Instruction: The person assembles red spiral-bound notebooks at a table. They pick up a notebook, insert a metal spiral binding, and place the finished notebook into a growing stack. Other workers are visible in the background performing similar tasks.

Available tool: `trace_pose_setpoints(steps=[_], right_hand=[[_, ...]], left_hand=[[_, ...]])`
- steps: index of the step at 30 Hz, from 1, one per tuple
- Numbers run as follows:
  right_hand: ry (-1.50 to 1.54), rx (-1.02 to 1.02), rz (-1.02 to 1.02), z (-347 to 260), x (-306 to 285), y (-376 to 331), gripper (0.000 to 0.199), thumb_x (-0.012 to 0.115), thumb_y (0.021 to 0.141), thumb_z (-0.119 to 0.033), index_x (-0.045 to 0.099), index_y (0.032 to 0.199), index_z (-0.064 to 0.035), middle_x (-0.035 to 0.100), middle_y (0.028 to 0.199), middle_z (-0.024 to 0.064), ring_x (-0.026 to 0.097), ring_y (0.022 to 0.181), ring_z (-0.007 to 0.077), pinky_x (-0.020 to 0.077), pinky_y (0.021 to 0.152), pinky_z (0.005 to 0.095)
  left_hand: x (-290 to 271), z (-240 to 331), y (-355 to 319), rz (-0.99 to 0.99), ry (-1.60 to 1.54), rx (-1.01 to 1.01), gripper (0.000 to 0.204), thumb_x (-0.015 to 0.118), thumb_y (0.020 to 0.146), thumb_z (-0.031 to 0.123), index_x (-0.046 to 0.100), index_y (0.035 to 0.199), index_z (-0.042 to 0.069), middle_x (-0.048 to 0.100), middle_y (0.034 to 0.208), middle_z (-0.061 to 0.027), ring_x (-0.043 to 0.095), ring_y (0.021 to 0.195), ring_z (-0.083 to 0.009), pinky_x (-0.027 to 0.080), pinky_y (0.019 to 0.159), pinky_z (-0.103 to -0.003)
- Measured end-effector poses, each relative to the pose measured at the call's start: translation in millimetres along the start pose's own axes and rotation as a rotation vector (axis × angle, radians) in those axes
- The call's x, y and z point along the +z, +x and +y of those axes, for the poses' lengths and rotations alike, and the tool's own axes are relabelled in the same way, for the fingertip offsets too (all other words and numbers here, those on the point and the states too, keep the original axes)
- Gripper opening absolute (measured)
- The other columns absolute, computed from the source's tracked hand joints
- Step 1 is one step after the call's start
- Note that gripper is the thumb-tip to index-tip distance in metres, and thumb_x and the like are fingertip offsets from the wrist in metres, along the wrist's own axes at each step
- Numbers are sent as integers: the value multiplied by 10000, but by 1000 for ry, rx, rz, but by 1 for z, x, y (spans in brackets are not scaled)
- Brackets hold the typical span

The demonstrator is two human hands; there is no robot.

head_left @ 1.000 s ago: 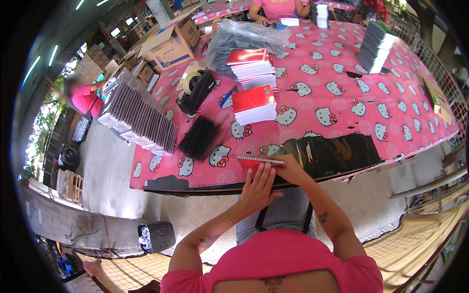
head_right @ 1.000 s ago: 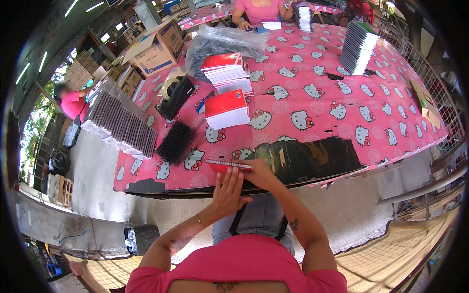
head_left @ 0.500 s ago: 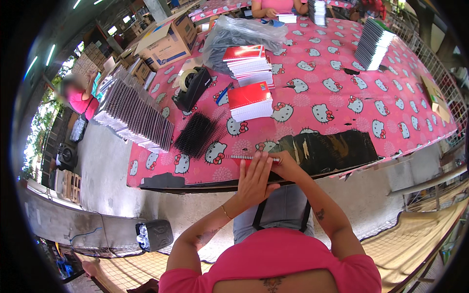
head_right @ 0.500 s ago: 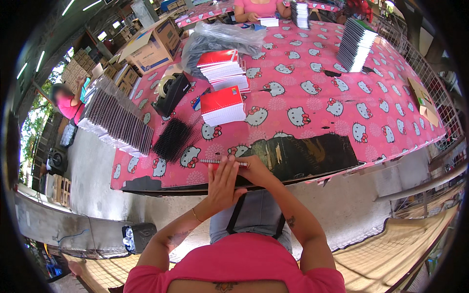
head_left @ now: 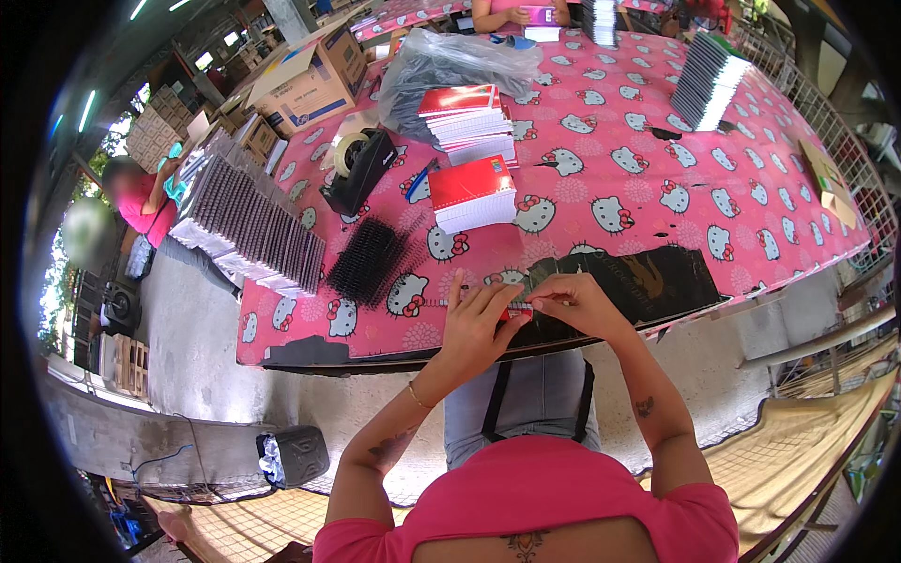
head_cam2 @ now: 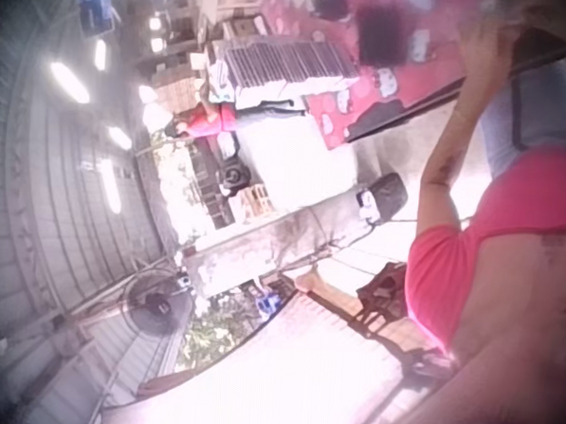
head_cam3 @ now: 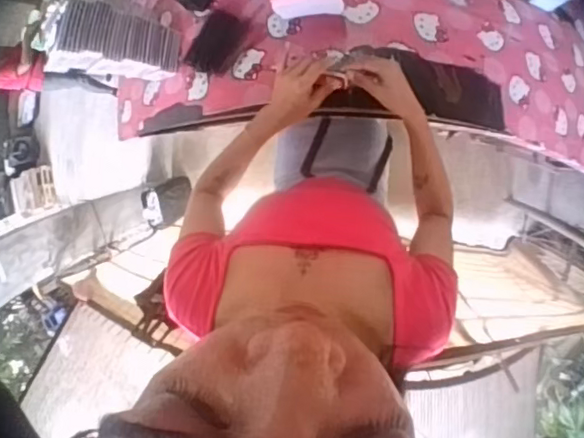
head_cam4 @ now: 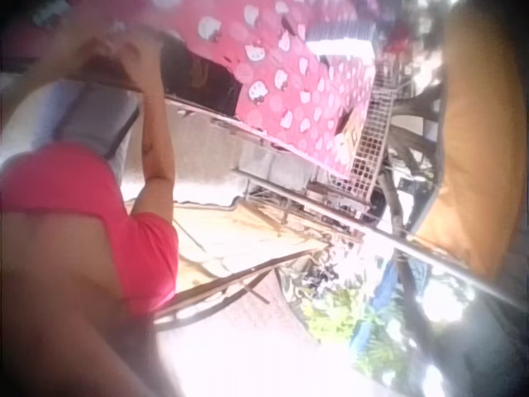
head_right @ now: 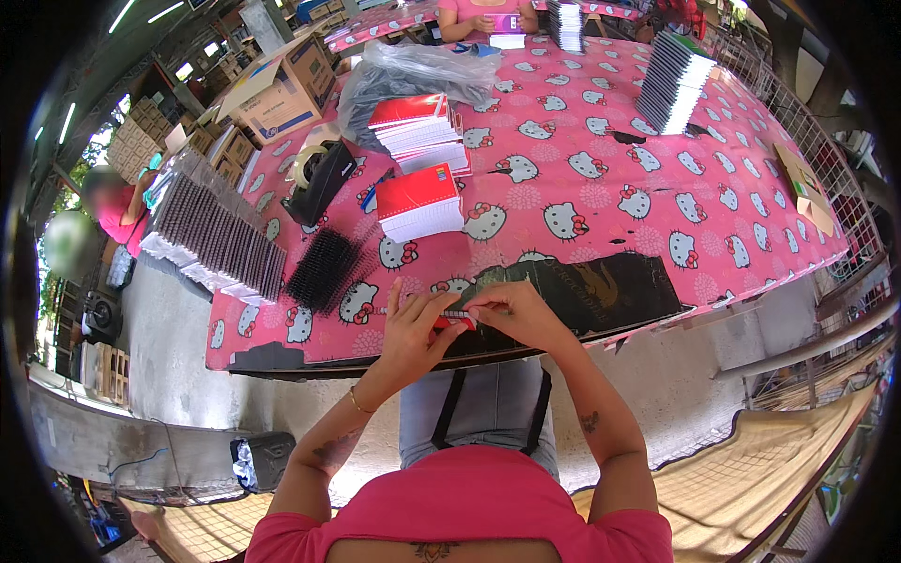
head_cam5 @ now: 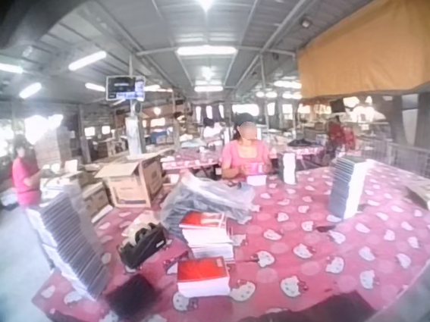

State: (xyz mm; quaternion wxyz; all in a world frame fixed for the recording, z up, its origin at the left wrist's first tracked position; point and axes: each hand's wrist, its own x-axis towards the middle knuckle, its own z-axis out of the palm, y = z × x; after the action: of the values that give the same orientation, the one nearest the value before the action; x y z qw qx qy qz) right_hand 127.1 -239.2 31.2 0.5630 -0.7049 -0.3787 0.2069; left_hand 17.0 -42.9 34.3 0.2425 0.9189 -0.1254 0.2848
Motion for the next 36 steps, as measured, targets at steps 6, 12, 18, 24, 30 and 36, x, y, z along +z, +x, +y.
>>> trace_pose_setpoints(steps=[6,12,18,24,30,36], right_hand=[[118,30,-95,6,-5,8,127,727,875,-52,727,993,-4,688,890,45,616,789,86,494,698,235],[36,-199,-90,11,0,17,159,746,807,-41,645,914,19,657,866,72,653,774,144,542,729,285],[-268,-258,140,3,22,12,177,703,807,-20,595,947,-4,644,875,111,659,750,203,532,688,307],[-88,-192,55,0,5,5,124,709,868,-67,641,951,-6,668,844,124,682,769,211,534,698,324],[-251,-276,6,-10,2,9,187,763,790,-111,614,865,-28,646,769,108,653,711,254,515,650,348],[-354,-223,306,3,30,13,235,757,773,-123,541,764,-31,602,708,95,601,646,299,475,594,375]], left_hand=[[1,-7,-4,-20,12,50,219,725,856,163,671,1055,90,687,950,-41,632,904,-234,341,1059,-499],[-2,-1,1,-17,-38,31,227,747,814,115,679,1024,63,681,944,-70,624,868,-260,432,833,-410],[-3,5,3,-17,25,28,226,754,813,123,673,1011,51,657,907,-77,614,850,-272,430,781,-407],[-7,-6,9,-59,-53,66,216,751,819,121,664,1003,49,656,906,-90,613,833,-282,433,767,-405],[-5,-10,11,-74,-99,106,235,747,815,102,654,1023,48,658,917,-95,609,829,-285,433,758,-405],[-2,-2,13,-24,-7,127,260,728,792,51,649,1040,48,651,921,-90,609,854,-283,434,773,-404]])
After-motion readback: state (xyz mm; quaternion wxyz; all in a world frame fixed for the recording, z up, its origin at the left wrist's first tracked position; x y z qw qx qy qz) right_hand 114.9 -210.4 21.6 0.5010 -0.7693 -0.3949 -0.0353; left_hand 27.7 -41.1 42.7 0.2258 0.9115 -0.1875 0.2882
